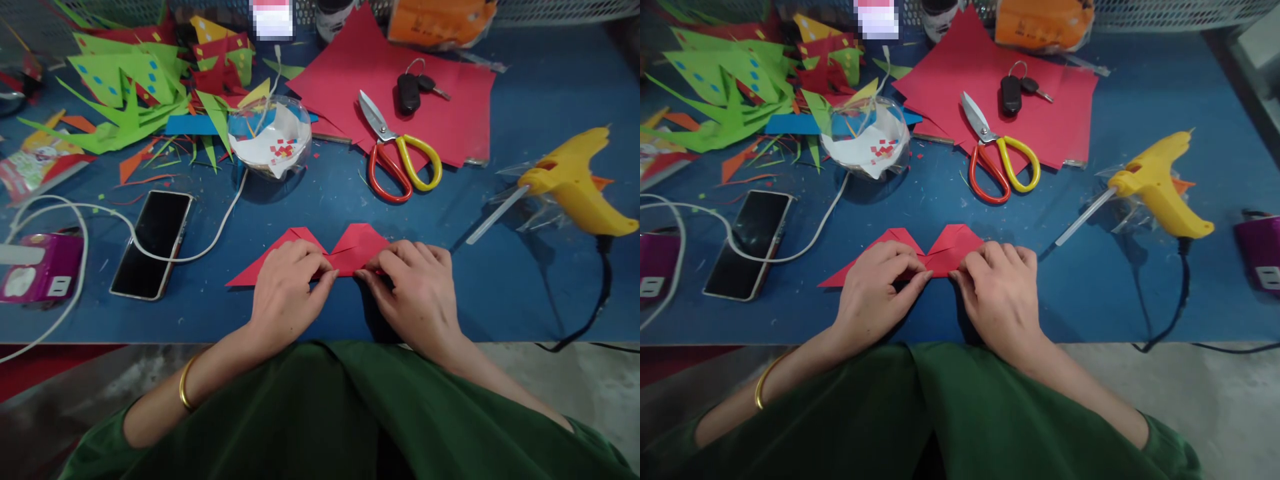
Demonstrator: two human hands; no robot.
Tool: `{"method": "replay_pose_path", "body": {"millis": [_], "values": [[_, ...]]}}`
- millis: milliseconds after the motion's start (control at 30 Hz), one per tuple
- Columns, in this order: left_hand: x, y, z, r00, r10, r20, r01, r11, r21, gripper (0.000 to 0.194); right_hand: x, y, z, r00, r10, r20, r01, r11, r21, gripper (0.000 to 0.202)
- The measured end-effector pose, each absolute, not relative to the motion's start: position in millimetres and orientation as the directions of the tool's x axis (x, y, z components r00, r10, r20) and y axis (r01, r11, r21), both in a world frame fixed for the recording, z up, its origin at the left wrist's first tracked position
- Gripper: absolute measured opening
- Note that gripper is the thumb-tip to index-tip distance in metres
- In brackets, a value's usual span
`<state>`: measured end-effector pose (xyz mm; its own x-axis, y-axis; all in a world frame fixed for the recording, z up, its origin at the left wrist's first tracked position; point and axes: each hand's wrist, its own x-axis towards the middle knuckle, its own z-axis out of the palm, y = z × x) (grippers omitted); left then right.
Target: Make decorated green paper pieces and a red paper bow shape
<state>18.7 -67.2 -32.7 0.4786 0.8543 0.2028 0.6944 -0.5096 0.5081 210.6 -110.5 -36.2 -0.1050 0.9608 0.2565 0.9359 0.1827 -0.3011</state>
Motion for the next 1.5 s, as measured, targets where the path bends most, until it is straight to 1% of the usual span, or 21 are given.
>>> {"method": "replay_pose_path", "body": {"millis": [167, 267, 600, 867, 967, 1033, 1100, 1167, 1300, 1367, 1433, 1500], "values": [[19.6, -66.1, -30.4, 0.503, 0.839, 0.208, 0.74, -0.542, 0.399, 0.016, 210.9, -110.5, -34.0, -0.092, 0.969, 0.227, 0.948, 0.155, -0.277, 0.022], [19.8, -65.6, -29.2, 0.52, 0.83, 0.201, 0.752, -0.557, 0.354, 0.016, 211.5, -109.8, -32.0, -0.104, 0.972, 0.212, 0.955, 0.157, -0.252, 0.021], [18.9, -65.6, -26.6, 0.573, 0.789, 0.224, 0.753, -0.614, 0.237, 0.016, 212.1, -107.5, -30.0, -0.118, 0.976, 0.183, 0.966, 0.156, -0.208, 0.021], [19.2, -65.4, -25.6, 0.585, 0.776, 0.237, 0.757, -0.627, 0.184, 0.014, 214.4, -105.4, -28.6, -0.13, 0.978, 0.166, 0.97, 0.16, -0.183, 0.02], [21.1, -65.8, -25.1, 0.643, 0.698, 0.314, 0.699, -0.703, 0.131, 0.012, 214.7, -103.5, -28.4, -0.142, 0.977, 0.157, 0.973, 0.167, -0.162, 0.019], [22.6, -67.0, -25.3, 0.72, 0.593, 0.361, 0.612, -0.787, 0.073, 0.017, 214.9, -102.3, -28.6, -0.15, 0.977, 0.154, 0.971, 0.175, -0.161, 0.019], [23.6, -68.7, -25.8, 0.792, 0.486, 0.368, 0.522, -0.853, 0.004, 0.024, 215.0, -101.4, -28.8, -0.155, 0.976, 0.151, 0.97, 0.179, -0.164, 0.021], [23.5, -70.7, -26.5, 0.838, 0.425, 0.343, 0.469, -0.881, -0.054, 0.027, 214.9, -101.0, -28.9, -0.155, 0.977, 0.146, 0.97, 0.179, -0.164, 0.022], [20.9, -73.8, -28.0, 0.88, 0.377, 0.287, 0.424, -0.897, -0.123, 0.026, 217.5, -101.7, -27.8, -0.143, 0.983, 0.112, 0.969, 0.162, -0.187, 0.022], [19.7, -74.8, -28.2, 0.894, 0.359, 0.269, 0.406, -0.902, -0.147, 0.029, 221.7, -103.0, -26.8, -0.131, 0.987, 0.091, 0.966, 0.147, -0.211, 0.02], [19.6, -75.6, -27.6, 0.898, 0.354, 0.263, 0.403, -0.901, -0.161, 0.031, 227.5, -104.6, -26.0, -0.115, 0.99, 0.083, 0.965, 0.131, -0.229, 0.019], [20.9, -76.0, -26.2, 0.894, 0.357, 0.269, 0.408, -0.898, -0.165, 0.03, 233.1, -105.9, -25.6, -0.097, 0.992, 0.085, 0.965, 0.115, -0.237, 0.02]]}}
